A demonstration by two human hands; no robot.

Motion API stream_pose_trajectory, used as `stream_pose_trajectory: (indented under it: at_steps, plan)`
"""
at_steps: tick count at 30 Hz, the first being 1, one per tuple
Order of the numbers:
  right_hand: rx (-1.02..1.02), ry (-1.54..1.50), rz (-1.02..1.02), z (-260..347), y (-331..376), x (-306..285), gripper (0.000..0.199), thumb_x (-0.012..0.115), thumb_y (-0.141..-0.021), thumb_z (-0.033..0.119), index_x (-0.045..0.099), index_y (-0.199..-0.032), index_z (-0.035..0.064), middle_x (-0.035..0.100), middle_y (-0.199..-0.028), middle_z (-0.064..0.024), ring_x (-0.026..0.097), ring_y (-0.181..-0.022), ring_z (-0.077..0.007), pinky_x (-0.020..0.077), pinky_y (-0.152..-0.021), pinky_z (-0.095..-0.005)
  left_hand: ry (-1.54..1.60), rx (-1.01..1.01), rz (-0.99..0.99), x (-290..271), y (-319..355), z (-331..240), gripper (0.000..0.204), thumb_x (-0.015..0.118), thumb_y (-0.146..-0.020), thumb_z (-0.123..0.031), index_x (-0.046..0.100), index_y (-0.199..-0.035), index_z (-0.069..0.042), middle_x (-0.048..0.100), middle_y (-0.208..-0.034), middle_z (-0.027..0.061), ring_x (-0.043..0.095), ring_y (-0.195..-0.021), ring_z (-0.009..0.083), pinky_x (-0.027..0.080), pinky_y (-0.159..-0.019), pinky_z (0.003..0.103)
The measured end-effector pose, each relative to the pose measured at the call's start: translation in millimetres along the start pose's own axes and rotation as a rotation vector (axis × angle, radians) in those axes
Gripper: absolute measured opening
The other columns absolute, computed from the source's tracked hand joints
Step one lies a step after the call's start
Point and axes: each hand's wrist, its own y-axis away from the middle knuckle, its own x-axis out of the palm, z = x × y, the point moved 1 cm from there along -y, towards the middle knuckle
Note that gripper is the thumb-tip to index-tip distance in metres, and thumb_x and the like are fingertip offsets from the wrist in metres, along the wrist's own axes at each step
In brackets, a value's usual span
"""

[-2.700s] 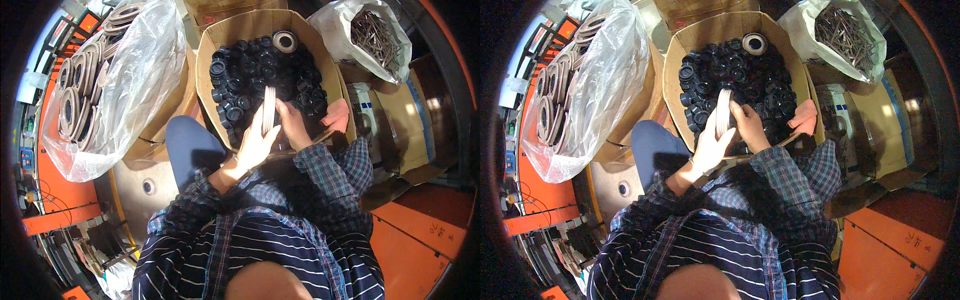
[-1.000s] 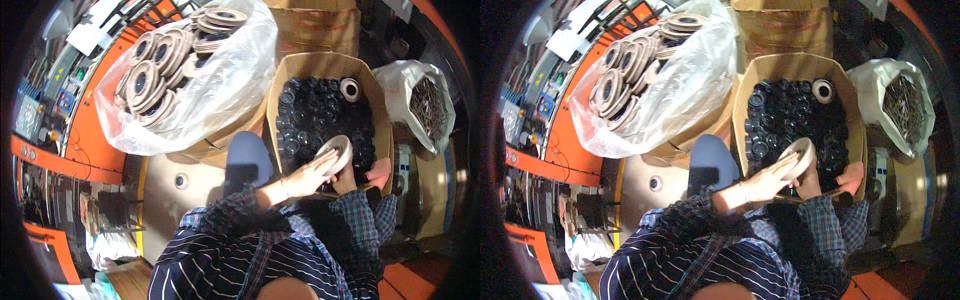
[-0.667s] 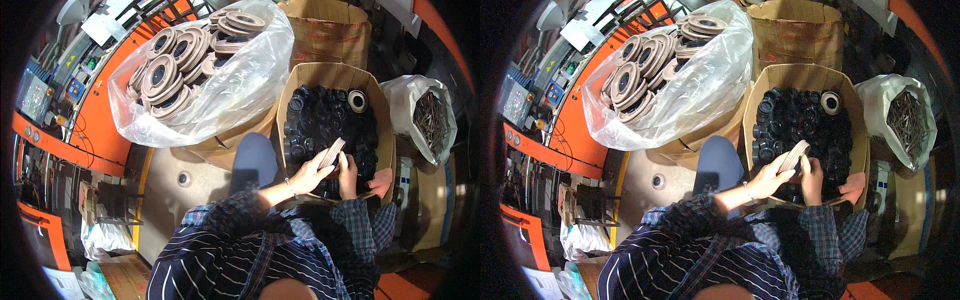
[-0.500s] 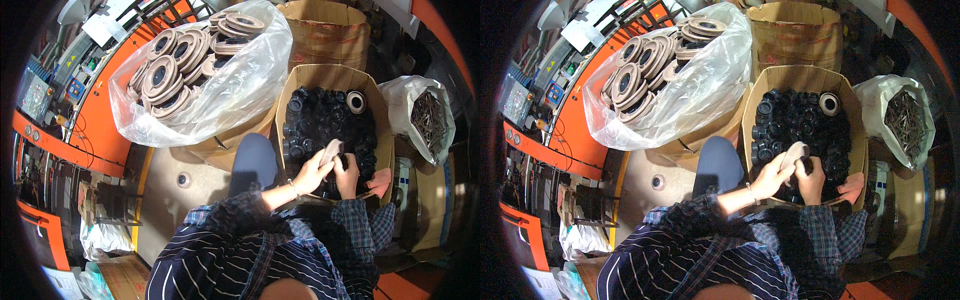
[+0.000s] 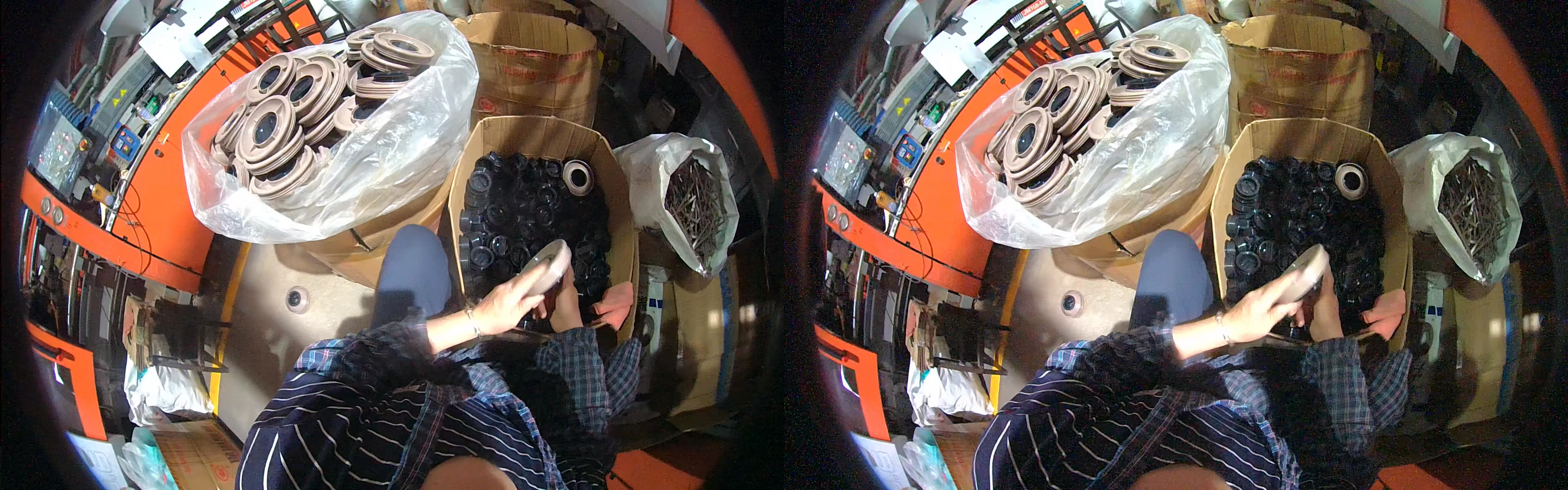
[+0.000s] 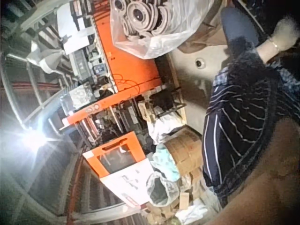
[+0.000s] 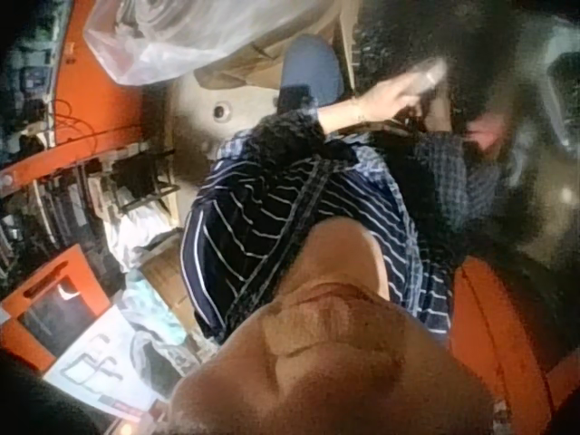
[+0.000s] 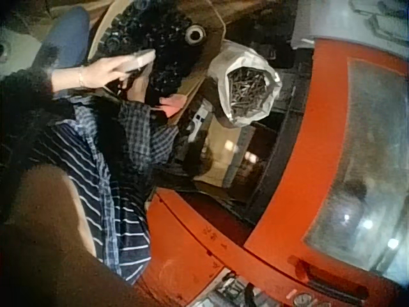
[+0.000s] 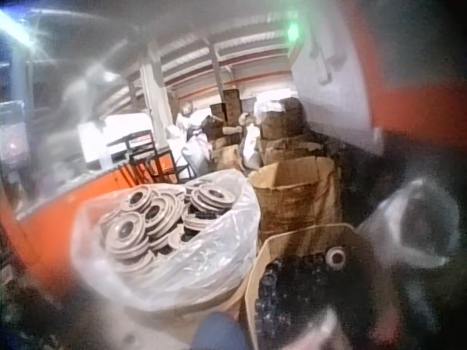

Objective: The person sits on the floor and repeatedly picks up black plastic components and beige rings from a cardboard box, fits the rings onto the components, and places the assembled units into a plastic-lined container. The person continues this cycle until the box is empty.

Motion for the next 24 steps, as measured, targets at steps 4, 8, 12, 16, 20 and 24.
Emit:
stream_pose_trajectory:
  at_steps: [4,8,12,16,20,24]
  plan:
    - [-0.754,0.695,-0.067,20.7,6.7,4.5,0.064,0.076,-0.084,0.032,0.049,-0.134,0.0024,0.066,-0.111,-0.0151,0.065,-0.103,-0.0276,0.0507,-0.092,-0.0381,0.370,-0.073,-0.274,-12.1,-7.0,-3.6,0.055,0.062,-0.097,-0.017,0.040,-0.145,-0.001,0.064,-0.122,0.0187,0.063,-0.113,0.0183,0.050,-0.094,0.034]
    - [-0.577,0.523,-0.070,15.4,6.2,8.4,0.061,0.079,-0.078,0.016,0.051,-0.130,0.0029,0.066,-0.106,-0.0090,0.066,-0.090,-0.0181,0.0536,-0.079,-0.0294,0.024,-0.062,-0.119,-18.9,-3.5,-10.9,0.056,0.062,-0.098,-0.017,0.039,-0.146,-0.001,0.057,-0.135,0.0214,0.057,-0.125,0.0299,0.047,-0.102,0.036]
    - [-0.265,-0.263,0.413,-10.1,8.6,6.6,0.056,0.047,-0.094,0.053,0.052,-0.132,0.0125,0.067,-0.085,-0.0097,0.062,-0.059,-0.0154,0.0519,-0.052,-0.0284,-0.410,0.636,0.056,-32.7,1.3,-22.7,0.063,0.065,-0.090,-0.012,0.039,-0.145,0.005,0.039,-0.152,0.0227,0.037,-0.143,0.0358,0.032,-0.118,0.046]
    - [0.218,-0.689,0.976,-21.3,9.1,10.0,0.075,0.031,-0.096,0.072,0.050,-0.135,0.0112,0.070,-0.083,-0.0169,0.064,-0.056,-0.0230,0.0554,-0.052,-0.0362,-0.461,0.845,0.260,-63.6,2.8,-45.5,0.060,0.063,-0.089,-0.009,0.041,-0.143,0.008,0.039,-0.151,0.0260,0.037,-0.143,0.0371,0.030,-0.119,0.049]
    - [-0.070,0.218,0.223,-8.8,-4.6,10.7,0.058,0.047,-0.100,0.055,0.067,-0.097,0.0001,0.068,-0.077,-0.0096,0.064,-0.064,-0.0180,0.0526,-0.061,-0.0318,-0.668,0.924,0.025,-144.6,-18.4,-99.3,0.042,0.053,-0.092,-0.007,0.054,-0.133,0.005,0.050,-0.142,0.0270,0.047,-0.135,0.0411,0.035,-0.114,0.055]
    - [-0.121,0.635,0.047,-11.8,-8.9,15.0,0.037,0.067,-0.093,0.033,0.067,-0.083,-0.0021,0.066,-0.072,-0.0074,0.059,-0.064,-0.0135,0.0476,-0.061,-0.0314,-1.159,0.926,-0.534,-284.8,-65.7,-155.4,0.056,0.048,-0.082,0.010,0.049,-0.138,0.005,0.055,-0.137,0.0266,0.051,-0.132,0.0395,0.040,-0.111,0.044]
